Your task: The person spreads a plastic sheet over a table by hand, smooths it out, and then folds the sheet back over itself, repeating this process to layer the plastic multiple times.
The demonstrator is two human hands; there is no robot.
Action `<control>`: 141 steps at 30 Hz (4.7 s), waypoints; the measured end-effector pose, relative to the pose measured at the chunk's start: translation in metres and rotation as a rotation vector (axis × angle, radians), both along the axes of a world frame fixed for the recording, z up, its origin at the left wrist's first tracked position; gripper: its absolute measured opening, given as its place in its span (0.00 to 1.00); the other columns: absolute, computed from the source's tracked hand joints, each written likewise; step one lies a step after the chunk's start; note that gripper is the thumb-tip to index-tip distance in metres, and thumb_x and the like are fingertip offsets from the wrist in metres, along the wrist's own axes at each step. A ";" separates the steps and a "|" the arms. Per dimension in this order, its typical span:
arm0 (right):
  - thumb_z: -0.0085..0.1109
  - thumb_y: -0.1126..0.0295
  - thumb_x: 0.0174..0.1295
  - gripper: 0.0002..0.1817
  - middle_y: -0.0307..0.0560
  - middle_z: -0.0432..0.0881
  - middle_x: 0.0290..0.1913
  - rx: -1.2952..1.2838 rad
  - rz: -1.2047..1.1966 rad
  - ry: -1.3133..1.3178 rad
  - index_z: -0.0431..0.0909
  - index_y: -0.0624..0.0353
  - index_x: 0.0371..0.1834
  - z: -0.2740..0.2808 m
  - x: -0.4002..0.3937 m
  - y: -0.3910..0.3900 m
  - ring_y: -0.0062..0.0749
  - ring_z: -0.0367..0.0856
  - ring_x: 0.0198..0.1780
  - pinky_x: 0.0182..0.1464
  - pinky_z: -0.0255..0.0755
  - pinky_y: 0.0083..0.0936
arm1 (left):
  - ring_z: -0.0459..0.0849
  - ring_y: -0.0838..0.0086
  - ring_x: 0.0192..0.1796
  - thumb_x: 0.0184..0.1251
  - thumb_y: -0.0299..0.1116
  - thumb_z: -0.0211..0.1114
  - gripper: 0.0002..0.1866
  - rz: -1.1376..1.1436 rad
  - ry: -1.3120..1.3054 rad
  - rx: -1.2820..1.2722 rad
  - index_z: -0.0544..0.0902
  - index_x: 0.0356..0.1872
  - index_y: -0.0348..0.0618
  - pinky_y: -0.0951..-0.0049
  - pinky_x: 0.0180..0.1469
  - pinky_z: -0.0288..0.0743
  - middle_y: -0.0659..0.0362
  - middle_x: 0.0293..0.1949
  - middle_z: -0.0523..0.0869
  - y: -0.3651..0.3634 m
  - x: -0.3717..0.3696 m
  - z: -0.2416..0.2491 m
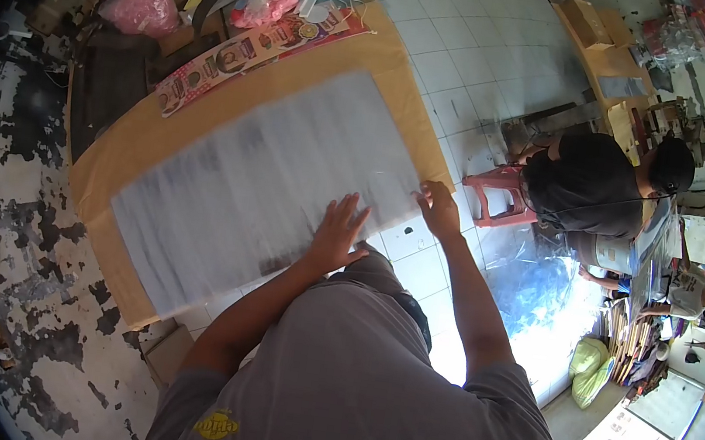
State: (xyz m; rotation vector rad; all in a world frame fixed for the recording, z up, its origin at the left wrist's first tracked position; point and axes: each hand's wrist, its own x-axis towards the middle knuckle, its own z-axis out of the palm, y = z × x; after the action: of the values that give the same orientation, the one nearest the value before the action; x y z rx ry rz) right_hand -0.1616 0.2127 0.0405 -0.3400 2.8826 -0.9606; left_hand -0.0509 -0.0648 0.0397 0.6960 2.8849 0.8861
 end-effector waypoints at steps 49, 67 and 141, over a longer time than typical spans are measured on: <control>0.72 0.59 0.62 0.28 0.58 0.80 0.45 -0.062 0.149 -0.419 0.73 0.64 0.59 -0.010 -0.063 -0.025 0.49 0.82 0.49 0.52 0.75 0.39 | 0.80 0.39 0.59 0.67 0.64 0.64 0.43 1.664 -0.320 -0.542 0.73 0.68 0.33 0.46 0.60 0.77 0.35 0.62 0.76 -0.466 0.179 -0.062; 0.77 0.49 0.56 0.29 0.39 0.77 0.32 0.049 -0.032 -0.433 0.78 0.62 0.45 -0.016 -0.124 -0.044 0.28 0.76 0.37 0.43 0.73 0.26 | 0.75 0.57 0.70 0.75 0.43 0.64 0.32 1.329 -0.462 0.493 0.69 0.73 0.37 0.59 0.69 0.69 0.49 0.70 0.76 -0.477 0.152 -0.010; 0.55 0.44 0.70 0.40 0.51 0.47 0.85 0.412 0.291 0.203 0.57 0.45 0.82 -0.009 -0.132 -0.111 0.55 0.40 0.85 0.81 0.35 0.60 | 0.52 0.43 0.81 0.84 0.54 0.36 0.33 1.432 -0.140 -0.371 0.65 0.77 0.42 0.43 0.80 0.48 0.40 0.80 0.56 -0.451 0.157 -0.090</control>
State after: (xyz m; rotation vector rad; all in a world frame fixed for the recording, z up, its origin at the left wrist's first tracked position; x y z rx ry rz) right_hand -0.2933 0.1015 0.0314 -0.8263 2.9885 -0.2906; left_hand 0.1063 -0.5162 -0.0499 -1.5289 2.8976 0.2706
